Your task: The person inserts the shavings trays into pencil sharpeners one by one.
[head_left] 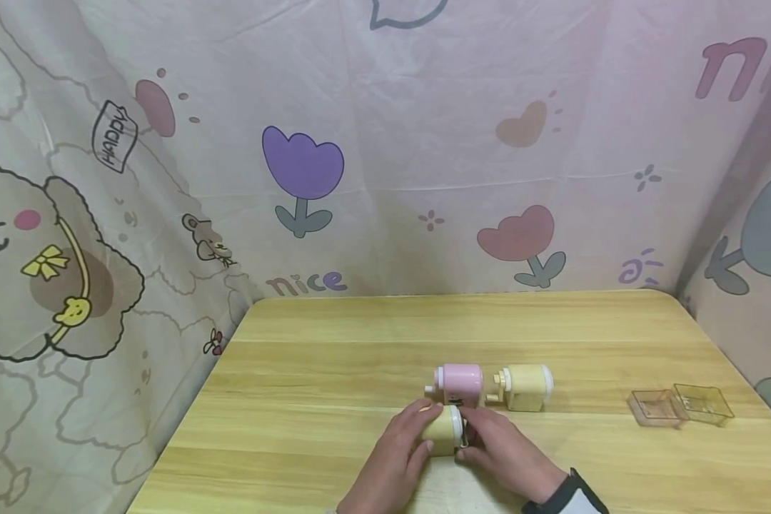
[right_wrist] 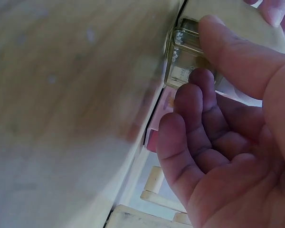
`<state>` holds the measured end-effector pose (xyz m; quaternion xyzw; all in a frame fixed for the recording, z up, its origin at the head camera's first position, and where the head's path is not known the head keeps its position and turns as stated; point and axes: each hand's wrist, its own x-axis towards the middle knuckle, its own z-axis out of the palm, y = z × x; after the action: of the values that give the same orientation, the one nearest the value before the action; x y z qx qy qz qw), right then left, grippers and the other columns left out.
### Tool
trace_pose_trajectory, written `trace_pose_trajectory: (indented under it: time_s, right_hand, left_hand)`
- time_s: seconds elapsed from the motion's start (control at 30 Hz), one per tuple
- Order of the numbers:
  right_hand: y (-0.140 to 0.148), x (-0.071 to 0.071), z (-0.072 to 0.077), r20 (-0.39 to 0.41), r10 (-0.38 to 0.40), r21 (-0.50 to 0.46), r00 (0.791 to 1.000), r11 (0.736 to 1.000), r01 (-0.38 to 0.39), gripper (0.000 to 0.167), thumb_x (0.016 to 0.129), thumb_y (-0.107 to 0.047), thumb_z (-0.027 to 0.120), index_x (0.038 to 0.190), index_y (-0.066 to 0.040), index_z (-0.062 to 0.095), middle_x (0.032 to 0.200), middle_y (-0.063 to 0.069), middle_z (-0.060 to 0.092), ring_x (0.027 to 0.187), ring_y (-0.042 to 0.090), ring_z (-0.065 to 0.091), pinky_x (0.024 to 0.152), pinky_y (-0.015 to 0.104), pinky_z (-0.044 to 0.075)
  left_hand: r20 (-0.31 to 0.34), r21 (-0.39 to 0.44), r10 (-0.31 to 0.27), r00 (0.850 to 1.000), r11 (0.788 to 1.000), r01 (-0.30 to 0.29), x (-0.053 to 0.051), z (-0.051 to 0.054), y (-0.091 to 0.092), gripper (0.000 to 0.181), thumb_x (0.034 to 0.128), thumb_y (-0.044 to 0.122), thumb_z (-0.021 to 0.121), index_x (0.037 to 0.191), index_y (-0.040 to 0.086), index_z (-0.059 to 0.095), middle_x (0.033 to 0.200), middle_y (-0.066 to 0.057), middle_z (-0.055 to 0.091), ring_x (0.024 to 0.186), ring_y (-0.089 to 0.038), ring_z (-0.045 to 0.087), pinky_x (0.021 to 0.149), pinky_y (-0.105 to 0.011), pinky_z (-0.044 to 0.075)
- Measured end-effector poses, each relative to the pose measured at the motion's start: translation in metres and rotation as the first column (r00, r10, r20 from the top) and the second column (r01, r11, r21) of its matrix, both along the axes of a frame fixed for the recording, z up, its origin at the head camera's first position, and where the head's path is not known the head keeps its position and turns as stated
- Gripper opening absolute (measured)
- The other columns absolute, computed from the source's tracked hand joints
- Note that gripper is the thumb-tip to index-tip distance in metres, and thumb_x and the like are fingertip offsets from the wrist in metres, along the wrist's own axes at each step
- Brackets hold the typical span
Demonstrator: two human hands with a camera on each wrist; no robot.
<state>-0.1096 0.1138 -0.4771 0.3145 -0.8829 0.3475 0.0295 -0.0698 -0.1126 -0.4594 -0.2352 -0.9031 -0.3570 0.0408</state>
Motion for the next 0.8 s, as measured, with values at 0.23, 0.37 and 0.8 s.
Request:
trace_pose_trajectory:
  time_s: [0.23,0.37,0.8]
  right_hand:
    - [-0.0001,0.0004,0.0005,0.021,-0.001,0.012,1.0,1.0,0.001,0.046,0.082,-0.016,0.085,0.123,-0.009,0.065,0.095,-0.016,0.058,0.088,0.003,0.056,0.075,0.03,0.055]
    - [-0.0011,0.0001,0.0012,0.03,-0.001,0.012,1.0,1.0,0.001,0.044,0.082,-0.016,0.085,0.121,-0.009,0.066,0.095,-0.015,0.059,0.087,0.003,0.056,0.076,0.03,0.055]
    - [-0.0013,-0.0032,0.0,0.047,0.007,-0.003,0.999,1.0,-0.006,0.045,0.08,-0.016,0.087,0.119,-0.009,0.065,0.09,-0.016,0.056,0.084,0.003,0.053,0.073,0.028,0.052]
  left_hand:
    - [-0.009,-0.007,0.005,1.0,1.0,-0.005,0.0007,0.0,0.0005,0.053,0.1038,0.01,0.059,0.155,0.022,0.047,0.159,-0.006,0.044,0.142,-0.029,0.046,0.111,-0.054,0.044]
    - [-0.008,-0.007,0.004,1.0,1.0,-0.004,0.0008,0.0005,0.0005,0.053,0.1037,0.01,0.059,0.154,0.021,0.048,0.159,-0.006,0.044,0.142,-0.03,0.046,0.111,-0.054,0.044]
    - [-0.016,-0.012,0.004,1.0,1.0,-0.004,-0.0008,-0.0004,0.0011,0.053,0.1032,0.009,0.059,0.153,0.02,0.049,0.158,-0.006,0.046,0.141,-0.03,0.047,0.111,-0.053,0.044]
